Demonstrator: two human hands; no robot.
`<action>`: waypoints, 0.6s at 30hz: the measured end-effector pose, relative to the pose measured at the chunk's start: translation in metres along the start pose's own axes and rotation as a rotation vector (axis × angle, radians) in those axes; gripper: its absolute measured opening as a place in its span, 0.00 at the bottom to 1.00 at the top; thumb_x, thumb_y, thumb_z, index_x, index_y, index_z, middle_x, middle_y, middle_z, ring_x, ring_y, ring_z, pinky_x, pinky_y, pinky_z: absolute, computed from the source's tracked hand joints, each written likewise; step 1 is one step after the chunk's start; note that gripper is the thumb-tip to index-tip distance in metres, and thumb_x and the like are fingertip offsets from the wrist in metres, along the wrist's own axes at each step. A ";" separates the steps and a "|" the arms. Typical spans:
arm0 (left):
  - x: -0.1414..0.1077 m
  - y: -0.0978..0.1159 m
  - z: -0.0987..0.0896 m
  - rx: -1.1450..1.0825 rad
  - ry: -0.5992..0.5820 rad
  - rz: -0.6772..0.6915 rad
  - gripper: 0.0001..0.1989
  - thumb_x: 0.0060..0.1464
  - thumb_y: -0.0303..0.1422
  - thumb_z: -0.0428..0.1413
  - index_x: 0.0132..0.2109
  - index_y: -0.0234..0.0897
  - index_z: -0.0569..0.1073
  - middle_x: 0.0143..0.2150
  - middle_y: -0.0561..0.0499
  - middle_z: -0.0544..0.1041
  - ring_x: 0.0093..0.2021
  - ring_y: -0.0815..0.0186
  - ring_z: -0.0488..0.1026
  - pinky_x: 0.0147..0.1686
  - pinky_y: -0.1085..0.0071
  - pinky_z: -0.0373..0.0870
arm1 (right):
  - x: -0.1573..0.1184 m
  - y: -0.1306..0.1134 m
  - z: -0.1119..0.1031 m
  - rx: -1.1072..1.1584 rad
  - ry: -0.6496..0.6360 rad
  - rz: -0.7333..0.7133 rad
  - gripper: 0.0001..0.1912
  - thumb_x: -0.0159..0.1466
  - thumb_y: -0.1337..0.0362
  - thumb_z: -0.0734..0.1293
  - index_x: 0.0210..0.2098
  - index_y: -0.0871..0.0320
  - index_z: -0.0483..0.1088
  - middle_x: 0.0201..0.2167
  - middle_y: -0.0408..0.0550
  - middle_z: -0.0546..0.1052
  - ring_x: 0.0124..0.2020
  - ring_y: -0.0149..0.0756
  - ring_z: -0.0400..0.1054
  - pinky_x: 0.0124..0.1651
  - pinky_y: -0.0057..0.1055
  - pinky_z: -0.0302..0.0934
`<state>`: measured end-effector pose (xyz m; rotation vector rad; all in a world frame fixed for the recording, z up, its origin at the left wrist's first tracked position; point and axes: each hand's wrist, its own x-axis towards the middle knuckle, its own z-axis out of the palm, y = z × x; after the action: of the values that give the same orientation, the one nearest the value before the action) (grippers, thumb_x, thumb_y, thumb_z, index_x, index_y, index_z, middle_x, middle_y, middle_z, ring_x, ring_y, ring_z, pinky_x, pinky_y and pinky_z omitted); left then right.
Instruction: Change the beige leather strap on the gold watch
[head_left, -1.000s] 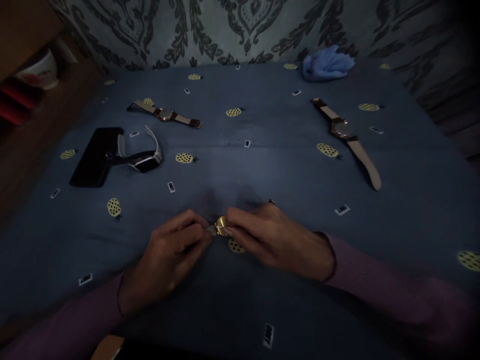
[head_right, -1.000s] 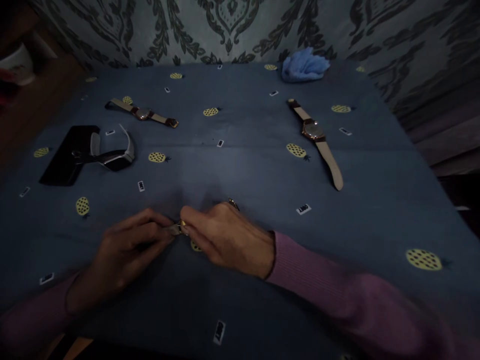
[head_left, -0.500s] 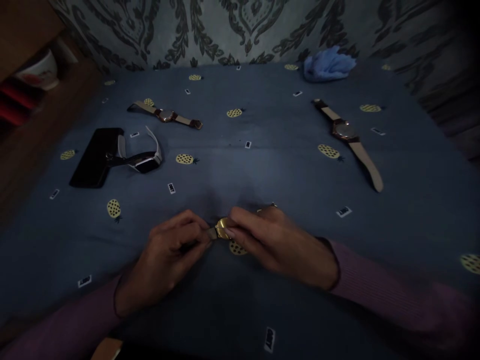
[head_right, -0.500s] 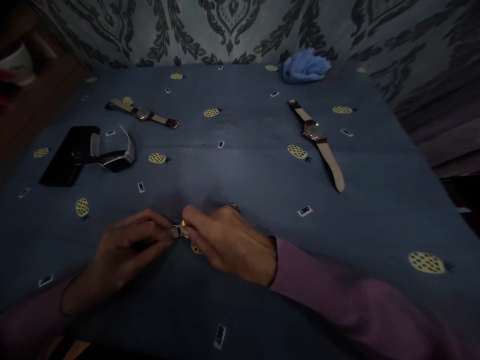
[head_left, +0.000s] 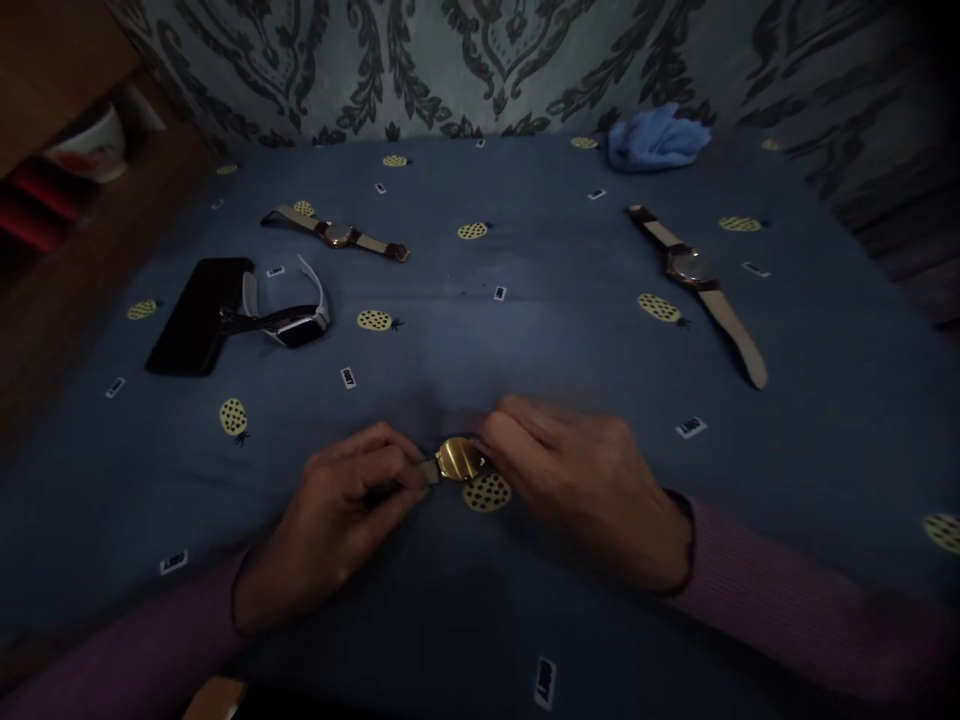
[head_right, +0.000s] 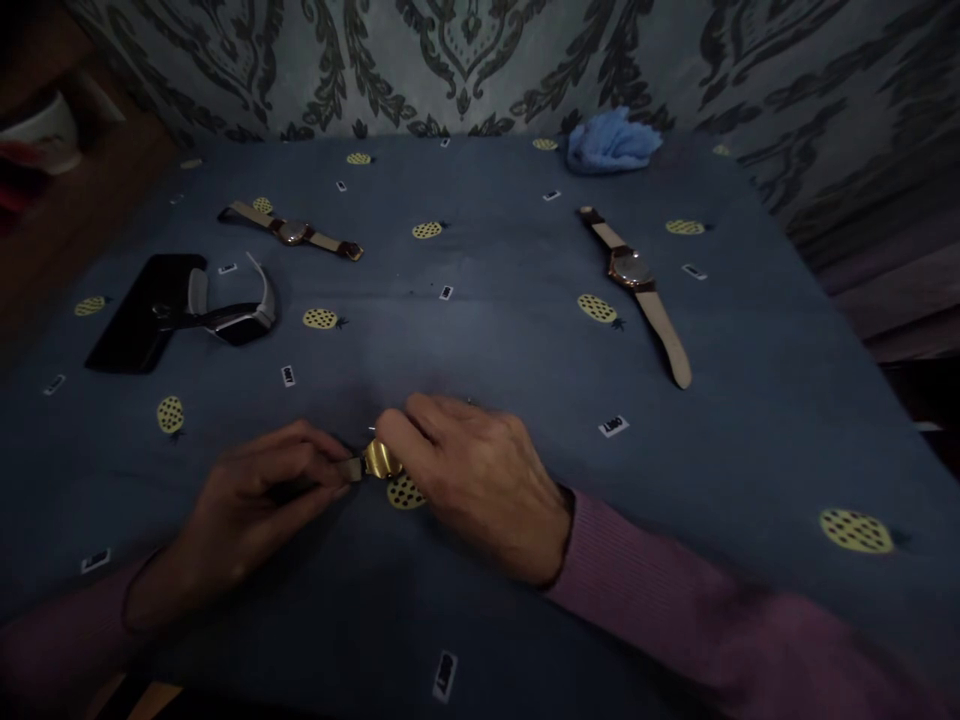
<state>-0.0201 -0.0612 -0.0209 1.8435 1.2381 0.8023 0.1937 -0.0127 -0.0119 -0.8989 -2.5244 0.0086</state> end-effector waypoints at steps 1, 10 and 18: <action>0.000 0.000 0.000 0.001 -0.002 0.006 0.08 0.57 0.21 0.57 0.33 0.38 0.73 0.38 0.53 0.75 0.38 0.69 0.74 0.34 0.75 0.70 | -0.001 0.000 0.001 -0.023 -0.014 -0.003 0.15 0.68 0.76 0.56 0.29 0.59 0.67 0.19 0.41 0.66 0.18 0.28 0.56 0.20 0.27 0.43; 0.003 0.000 0.002 0.014 0.007 0.038 0.09 0.56 0.19 0.58 0.32 0.37 0.73 0.37 0.55 0.76 0.36 0.73 0.74 0.35 0.79 0.70 | -0.013 -0.003 0.005 0.021 -0.158 0.101 0.16 0.71 0.70 0.54 0.54 0.64 0.67 0.25 0.45 0.78 0.22 0.34 0.70 0.21 0.29 0.48; 0.003 -0.001 0.003 0.012 0.047 0.028 0.09 0.54 0.19 0.60 0.32 0.38 0.74 0.36 0.55 0.77 0.35 0.73 0.74 0.35 0.80 0.70 | -0.013 0.002 0.007 0.105 -0.264 0.106 0.16 0.68 0.57 0.65 0.49 0.62 0.71 0.23 0.46 0.79 0.21 0.37 0.72 0.23 0.28 0.53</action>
<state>-0.0169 -0.0590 -0.0232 1.8654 1.2515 0.8598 0.2002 -0.0179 -0.0237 -1.0474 -2.6820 0.3100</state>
